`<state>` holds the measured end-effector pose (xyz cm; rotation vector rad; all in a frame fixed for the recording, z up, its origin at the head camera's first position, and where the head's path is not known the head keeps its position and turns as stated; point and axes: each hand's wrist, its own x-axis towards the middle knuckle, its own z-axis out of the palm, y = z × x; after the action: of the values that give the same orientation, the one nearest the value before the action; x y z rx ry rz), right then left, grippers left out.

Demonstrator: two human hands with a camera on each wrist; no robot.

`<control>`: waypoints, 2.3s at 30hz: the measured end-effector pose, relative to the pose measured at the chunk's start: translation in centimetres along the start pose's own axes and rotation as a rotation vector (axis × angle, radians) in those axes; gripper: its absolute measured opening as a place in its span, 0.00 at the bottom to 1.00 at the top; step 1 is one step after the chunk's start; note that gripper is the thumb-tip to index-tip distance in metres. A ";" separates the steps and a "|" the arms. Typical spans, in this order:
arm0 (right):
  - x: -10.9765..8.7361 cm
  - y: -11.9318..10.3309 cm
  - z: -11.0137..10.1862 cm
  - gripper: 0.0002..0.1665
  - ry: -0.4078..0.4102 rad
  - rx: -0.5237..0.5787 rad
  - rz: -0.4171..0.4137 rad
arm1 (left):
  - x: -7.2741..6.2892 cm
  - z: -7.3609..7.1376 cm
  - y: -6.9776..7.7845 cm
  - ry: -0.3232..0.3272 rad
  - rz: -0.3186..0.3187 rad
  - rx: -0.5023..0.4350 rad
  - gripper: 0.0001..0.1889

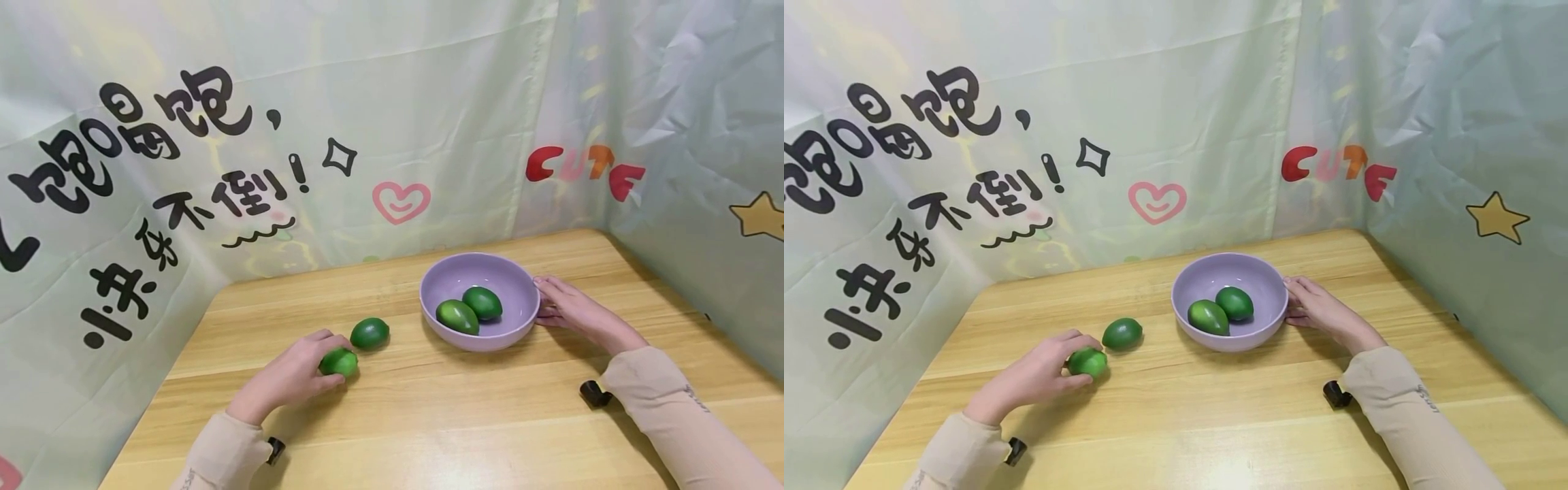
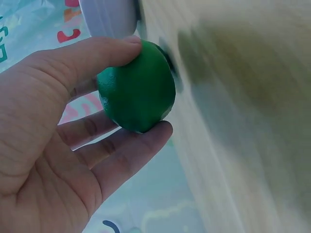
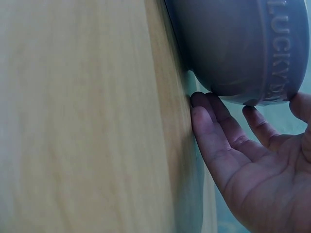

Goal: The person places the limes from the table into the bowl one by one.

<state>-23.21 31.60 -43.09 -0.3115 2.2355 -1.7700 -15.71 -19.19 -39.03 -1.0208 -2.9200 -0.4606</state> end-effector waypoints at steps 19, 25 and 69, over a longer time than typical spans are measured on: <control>-0.1 -0.2 0.1 0.36 0.002 0.009 0.015 | 2.6 -2.9 0.9 0.039 0.156 0.091 0.21; -0.1 0.0 -0.1 0.35 -0.003 0.007 0.021 | 3.7 -3.6 1.3 0.054 0.172 0.114 0.21; -0.6 0.0 -0.3 0.36 -0.005 0.007 -0.008 | 13.9 -8.4 8.0 -0.067 0.220 0.178 0.19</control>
<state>-22.72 32.06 -42.98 -0.3236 2.2268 -1.7789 -22.43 -7.16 -27.32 -1.3321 -2.7943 -0.1589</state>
